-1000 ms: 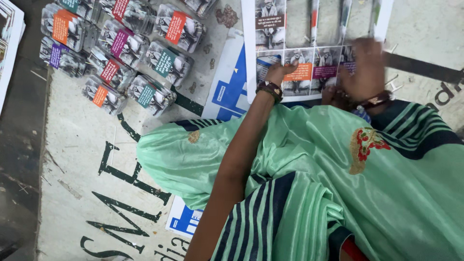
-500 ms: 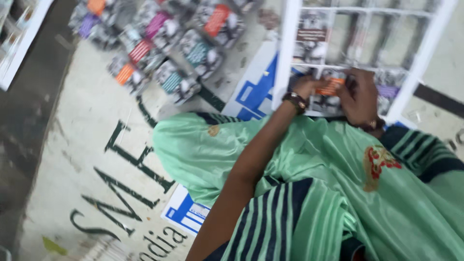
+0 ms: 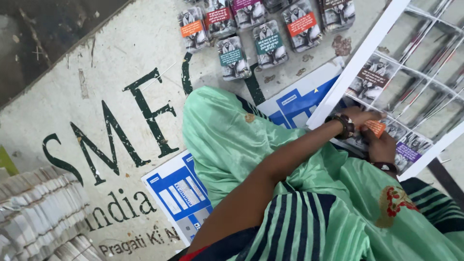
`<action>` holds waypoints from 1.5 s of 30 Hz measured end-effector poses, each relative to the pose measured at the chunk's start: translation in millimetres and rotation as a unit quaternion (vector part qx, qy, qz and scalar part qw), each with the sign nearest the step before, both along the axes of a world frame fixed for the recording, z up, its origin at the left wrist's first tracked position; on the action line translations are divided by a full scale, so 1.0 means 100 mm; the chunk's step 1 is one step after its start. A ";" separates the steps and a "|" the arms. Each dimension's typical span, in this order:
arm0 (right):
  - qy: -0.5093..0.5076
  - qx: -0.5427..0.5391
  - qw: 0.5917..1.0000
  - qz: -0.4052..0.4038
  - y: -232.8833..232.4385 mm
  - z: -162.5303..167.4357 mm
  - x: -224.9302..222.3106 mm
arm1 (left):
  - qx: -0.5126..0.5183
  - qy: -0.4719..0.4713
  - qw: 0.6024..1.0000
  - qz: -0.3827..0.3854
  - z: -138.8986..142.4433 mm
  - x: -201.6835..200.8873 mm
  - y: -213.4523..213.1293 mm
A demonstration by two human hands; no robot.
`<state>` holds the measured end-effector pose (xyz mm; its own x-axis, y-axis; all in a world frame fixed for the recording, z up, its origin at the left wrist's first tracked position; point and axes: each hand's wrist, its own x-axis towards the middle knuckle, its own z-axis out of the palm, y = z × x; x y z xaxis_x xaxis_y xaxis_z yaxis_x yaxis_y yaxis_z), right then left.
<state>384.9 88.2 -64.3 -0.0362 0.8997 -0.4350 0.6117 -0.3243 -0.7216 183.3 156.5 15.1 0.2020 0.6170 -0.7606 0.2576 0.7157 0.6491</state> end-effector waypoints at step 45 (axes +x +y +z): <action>0.308 0.004 0.950 -0.057 0.42 1.07 -0.83 | 0.397 0.115 0.876 0.250 -0.39 -0.35 -0.46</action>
